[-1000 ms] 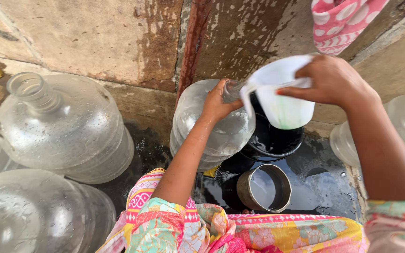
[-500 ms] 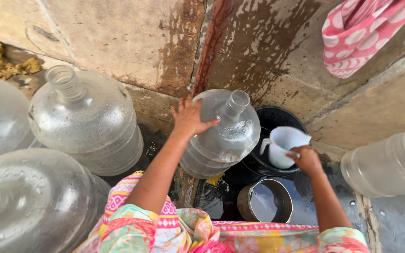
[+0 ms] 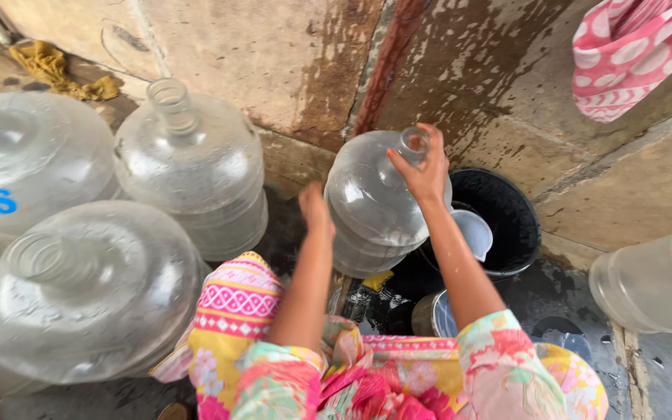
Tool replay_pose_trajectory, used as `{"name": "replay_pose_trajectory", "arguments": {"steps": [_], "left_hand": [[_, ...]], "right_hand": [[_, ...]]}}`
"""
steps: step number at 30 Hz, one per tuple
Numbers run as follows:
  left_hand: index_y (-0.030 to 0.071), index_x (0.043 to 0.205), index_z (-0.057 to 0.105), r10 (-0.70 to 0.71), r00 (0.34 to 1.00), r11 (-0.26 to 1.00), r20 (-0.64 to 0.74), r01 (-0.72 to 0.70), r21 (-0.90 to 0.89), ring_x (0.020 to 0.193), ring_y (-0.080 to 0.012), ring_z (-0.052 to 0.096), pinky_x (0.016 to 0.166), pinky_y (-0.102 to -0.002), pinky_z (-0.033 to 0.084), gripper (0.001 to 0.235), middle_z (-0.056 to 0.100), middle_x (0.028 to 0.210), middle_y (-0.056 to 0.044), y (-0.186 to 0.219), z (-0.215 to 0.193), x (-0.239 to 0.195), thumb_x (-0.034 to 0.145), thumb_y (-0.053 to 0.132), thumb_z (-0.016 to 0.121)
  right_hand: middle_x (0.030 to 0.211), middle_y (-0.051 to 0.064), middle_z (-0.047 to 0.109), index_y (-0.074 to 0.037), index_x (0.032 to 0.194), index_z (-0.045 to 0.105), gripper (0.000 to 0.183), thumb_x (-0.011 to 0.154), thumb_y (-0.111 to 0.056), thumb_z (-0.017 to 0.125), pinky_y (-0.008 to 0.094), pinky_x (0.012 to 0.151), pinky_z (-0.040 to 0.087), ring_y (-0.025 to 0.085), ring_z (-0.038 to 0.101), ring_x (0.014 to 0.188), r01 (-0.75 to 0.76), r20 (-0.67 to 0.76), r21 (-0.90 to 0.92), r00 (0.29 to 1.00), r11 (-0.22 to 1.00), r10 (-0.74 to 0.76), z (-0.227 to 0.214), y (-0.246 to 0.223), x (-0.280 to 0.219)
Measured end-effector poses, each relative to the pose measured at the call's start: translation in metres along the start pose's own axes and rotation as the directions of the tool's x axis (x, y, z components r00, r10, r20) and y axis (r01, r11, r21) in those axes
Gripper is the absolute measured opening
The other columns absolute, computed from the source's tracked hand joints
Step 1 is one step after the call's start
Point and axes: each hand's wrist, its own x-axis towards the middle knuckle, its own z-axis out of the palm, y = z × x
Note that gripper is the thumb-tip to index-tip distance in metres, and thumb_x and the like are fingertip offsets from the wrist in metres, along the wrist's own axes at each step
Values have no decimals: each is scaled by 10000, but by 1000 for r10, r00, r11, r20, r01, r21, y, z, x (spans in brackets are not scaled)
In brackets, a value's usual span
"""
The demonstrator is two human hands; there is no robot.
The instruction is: The person fills a large plastic bottle with water using a small scoop and then shakes the bottle to rinse it.
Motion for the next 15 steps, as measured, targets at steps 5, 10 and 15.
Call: {"name": "replay_pose_trajectory", "arguments": {"steps": [5, 10, 15], "left_hand": [[53, 1322, 706, -226, 946, 940, -233, 275, 202, 1188, -312, 682, 984, -485, 535, 567, 735, 1333, -148, -47, -66, -32, 932, 452, 608], [170, 1492, 487, -298, 836, 764, 461, 499, -410, 1298, -396, 524, 1008, -589, 464, 855, 549, 1458, -132, -29, -78, -80, 831, 711, 512], [217, 1533, 425, -431, 839, 828, 333, 514, -223, 1377, -361, 460, 1099, -607, 397, 880, 465, 1530, -122, -9, -12, -125, 828, 740, 497]], "right_hand": [[997, 77, 721, -70, 1195, 671, 473, 828, -279, 884, 373, 860, 595, 205, 689, 931, 316, -2, -22, 949, 949, -316, -38, -43, -9], [1199, 21, 572, -139, 1104, 542, 422, 808, -53, 831, 340, 886, 623, 146, 647, 1116, 187, -77, 539, 982, 821, -173, -160, -82, 64], [1078, 113, 684, 36, 1129, 666, 301, 937, -30, 889, 315, 825, 569, 185, 655, 943, 473, -120, 48, 877, 880, -465, -179, -93, 132]]}}
